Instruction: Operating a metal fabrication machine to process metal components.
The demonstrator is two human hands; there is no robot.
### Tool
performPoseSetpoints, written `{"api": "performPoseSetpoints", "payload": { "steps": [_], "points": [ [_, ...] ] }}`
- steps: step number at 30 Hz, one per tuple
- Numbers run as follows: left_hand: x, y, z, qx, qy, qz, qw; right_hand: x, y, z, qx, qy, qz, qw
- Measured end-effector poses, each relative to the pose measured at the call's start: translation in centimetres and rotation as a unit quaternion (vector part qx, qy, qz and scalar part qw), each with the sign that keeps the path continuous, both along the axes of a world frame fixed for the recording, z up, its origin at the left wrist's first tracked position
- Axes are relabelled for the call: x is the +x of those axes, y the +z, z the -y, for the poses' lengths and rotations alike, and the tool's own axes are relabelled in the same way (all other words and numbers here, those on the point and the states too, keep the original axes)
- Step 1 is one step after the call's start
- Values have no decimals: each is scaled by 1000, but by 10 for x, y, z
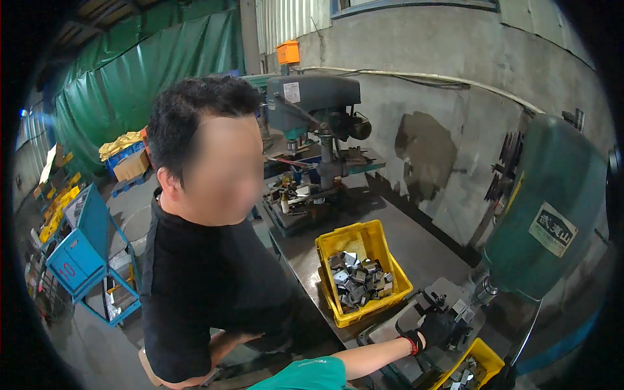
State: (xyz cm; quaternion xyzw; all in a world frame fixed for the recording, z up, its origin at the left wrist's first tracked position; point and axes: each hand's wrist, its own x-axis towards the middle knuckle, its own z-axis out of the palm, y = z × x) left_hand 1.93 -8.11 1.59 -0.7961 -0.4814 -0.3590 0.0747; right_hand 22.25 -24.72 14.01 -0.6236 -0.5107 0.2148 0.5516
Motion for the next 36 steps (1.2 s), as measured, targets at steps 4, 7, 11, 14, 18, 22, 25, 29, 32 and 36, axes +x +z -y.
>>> {"api": "performPoseSetpoints", "payload": {
  "steps": [4,7,11,14,18,22,25,29,32,36],
  "points": [
    [6,16,0,29,-35,-42,998,9,-17,-6,32,15,-99,995],
    [-9,33,2,-14,-106,28,994,15,-28,-24,9,35,-173,984],
    [-25,14,-9,-33,-39,-41,998,-24,16,-16,-70,-34,-257,963],
    [-25,16,-16,-70,-60,19,996,-21,23,-13,-97,-54,-204,973],
    [-20,11,-23,-37,12,34,999,-25,31,-10,-88,-58,-180,978],
    [-27,31,-36,33,40,100,994,-22,29,-13,-93,-45,-188,977],
    [-37,31,-54,14,-110,104,988,-26,26,-16,-84,-50,-192,977],
    [-28,-5,-75,-96,-185,125,970,-23,10,-18,-70,-58,-215,972],
    [-22,-15,-76,-9,-166,145,975,-25,6,-22,-67,-75,-218,971],
    [-24,6,-65,-111,-160,136,971,-14,-14,-26,-56,-68,-210,974]
  ]
}}
